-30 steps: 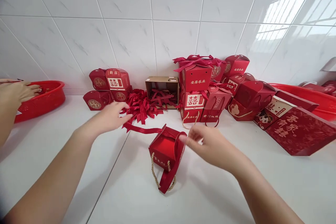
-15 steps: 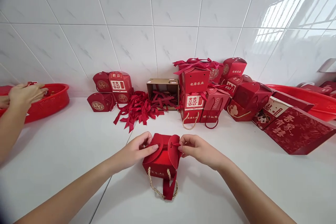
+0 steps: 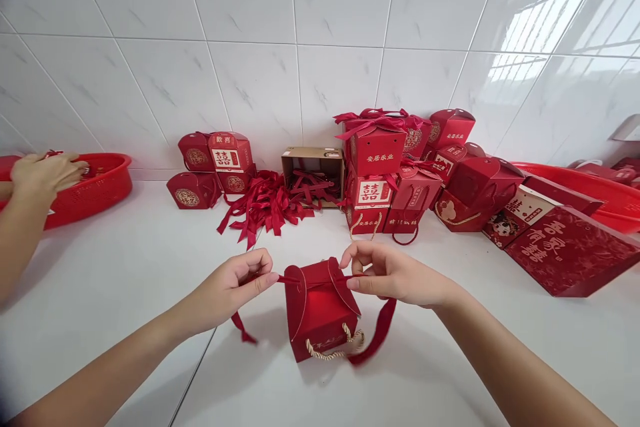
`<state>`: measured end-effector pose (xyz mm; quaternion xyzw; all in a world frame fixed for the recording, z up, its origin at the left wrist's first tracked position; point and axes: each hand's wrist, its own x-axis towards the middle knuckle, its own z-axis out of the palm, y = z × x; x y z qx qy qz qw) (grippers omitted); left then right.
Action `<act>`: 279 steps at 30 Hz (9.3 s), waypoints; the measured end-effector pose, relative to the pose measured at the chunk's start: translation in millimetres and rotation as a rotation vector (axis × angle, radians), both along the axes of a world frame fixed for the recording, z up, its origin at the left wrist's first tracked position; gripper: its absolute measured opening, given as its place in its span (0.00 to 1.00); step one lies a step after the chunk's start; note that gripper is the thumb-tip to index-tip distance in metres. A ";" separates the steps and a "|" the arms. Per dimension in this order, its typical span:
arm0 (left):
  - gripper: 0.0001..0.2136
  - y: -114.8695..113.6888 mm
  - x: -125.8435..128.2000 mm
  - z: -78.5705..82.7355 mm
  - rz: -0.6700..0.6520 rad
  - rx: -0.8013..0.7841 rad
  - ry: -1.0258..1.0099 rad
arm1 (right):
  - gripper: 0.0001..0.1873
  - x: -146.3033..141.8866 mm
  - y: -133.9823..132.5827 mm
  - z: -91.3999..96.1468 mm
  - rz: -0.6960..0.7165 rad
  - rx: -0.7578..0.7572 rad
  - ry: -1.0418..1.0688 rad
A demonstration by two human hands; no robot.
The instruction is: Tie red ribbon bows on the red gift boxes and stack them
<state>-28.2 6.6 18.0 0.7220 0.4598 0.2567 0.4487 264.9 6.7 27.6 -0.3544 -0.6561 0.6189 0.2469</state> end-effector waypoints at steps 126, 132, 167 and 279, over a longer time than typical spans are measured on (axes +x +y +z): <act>0.06 -44.9 18.2 -10.4 0.977 -0.211 -1.203 | 0.08 12.6 -7.8 -43.7 -0.741 0.060 0.636; 0.03 -32.0 21.1 25.9 0.717 0.212 -1.045 | 0.08 7.6 -9.7 -2.2 -0.804 0.499 0.509; 0.04 -8.3 78.5 89.9 0.155 0.394 -0.802 | 0.07 -70.4 3.7 68.5 -0.497 0.409 0.661; 0.09 -34.8 63.7 -16.9 -0.108 0.675 0.066 | 0.08 -42.5 -33.7 -38.8 -0.286 0.705 -0.088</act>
